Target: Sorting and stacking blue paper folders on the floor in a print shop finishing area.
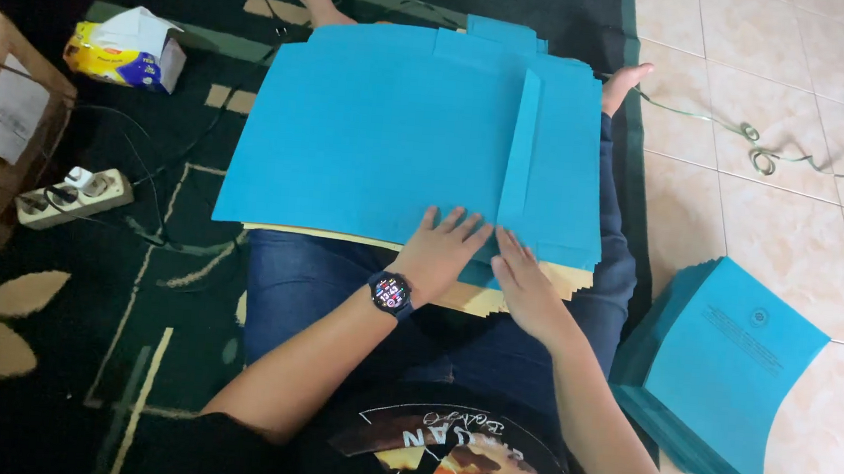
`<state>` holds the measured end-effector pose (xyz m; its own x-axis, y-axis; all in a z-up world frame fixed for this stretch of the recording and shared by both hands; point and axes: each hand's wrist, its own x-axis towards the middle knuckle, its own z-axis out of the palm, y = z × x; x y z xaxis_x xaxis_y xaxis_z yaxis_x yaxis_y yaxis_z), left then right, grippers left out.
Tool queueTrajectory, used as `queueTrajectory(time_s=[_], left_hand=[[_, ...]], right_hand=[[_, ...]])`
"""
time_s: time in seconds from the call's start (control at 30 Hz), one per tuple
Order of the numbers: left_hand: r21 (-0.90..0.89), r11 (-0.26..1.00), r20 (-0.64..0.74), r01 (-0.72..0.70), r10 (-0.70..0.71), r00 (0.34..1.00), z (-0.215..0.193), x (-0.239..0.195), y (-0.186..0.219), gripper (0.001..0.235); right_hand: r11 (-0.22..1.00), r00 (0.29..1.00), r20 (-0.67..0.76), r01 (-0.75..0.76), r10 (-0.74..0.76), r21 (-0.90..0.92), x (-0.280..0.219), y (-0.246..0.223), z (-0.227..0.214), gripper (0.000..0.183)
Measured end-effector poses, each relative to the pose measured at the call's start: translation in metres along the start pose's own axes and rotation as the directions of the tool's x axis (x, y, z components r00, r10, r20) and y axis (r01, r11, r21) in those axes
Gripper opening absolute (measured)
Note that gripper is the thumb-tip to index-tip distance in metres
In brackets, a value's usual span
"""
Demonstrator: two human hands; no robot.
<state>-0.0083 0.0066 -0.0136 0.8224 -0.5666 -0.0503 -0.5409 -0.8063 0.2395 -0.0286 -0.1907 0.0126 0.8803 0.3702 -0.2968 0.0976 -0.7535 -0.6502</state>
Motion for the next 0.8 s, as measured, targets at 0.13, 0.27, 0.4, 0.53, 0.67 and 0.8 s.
queueTrajectory(time_s=[0.13,0.27,0.4,0.53,0.67,0.8], left_hand=[[0.05,0.996,0.049,-0.069,0.067,0.997,-0.006,-0.005,0.002,0.075],[0.113,0.979,-0.002,-0.172,0.173,0.985,0.002,-0.015,-0.008,0.062],[0.109,0.967,-0.084,-0.23,0.24,0.967,0.012,-0.028,-0.018,0.05],[0.01,0.977,-0.047,-0.215,0.215,0.975,-0.002,-0.028,-0.012,0.063],[-0.005,0.992,0.072,-0.123,0.123,0.99,-0.02,-0.026,0.006,0.089],[0.012,0.988,0.072,-0.154,0.153,0.986,0.006,-0.018,-0.004,0.068]], right_hand=[[0.994,1.0,0.014,0.012,-0.011,-0.106,-0.005,0.015,-0.007,0.058],[0.98,0.998,0.059,0.035,-0.024,-0.196,0.011,0.019,-0.025,0.052],[0.924,0.992,0.02,0.121,-0.122,-0.363,0.054,0.054,-0.04,0.052],[0.858,0.983,0.007,0.165,-0.185,-0.486,0.089,0.058,-0.04,0.055],[0.795,0.989,-0.005,0.116,-0.149,-0.596,0.075,0.043,-0.02,0.059],[0.845,0.997,0.046,0.078,-0.064,-0.529,0.06,0.033,-0.018,0.058]])
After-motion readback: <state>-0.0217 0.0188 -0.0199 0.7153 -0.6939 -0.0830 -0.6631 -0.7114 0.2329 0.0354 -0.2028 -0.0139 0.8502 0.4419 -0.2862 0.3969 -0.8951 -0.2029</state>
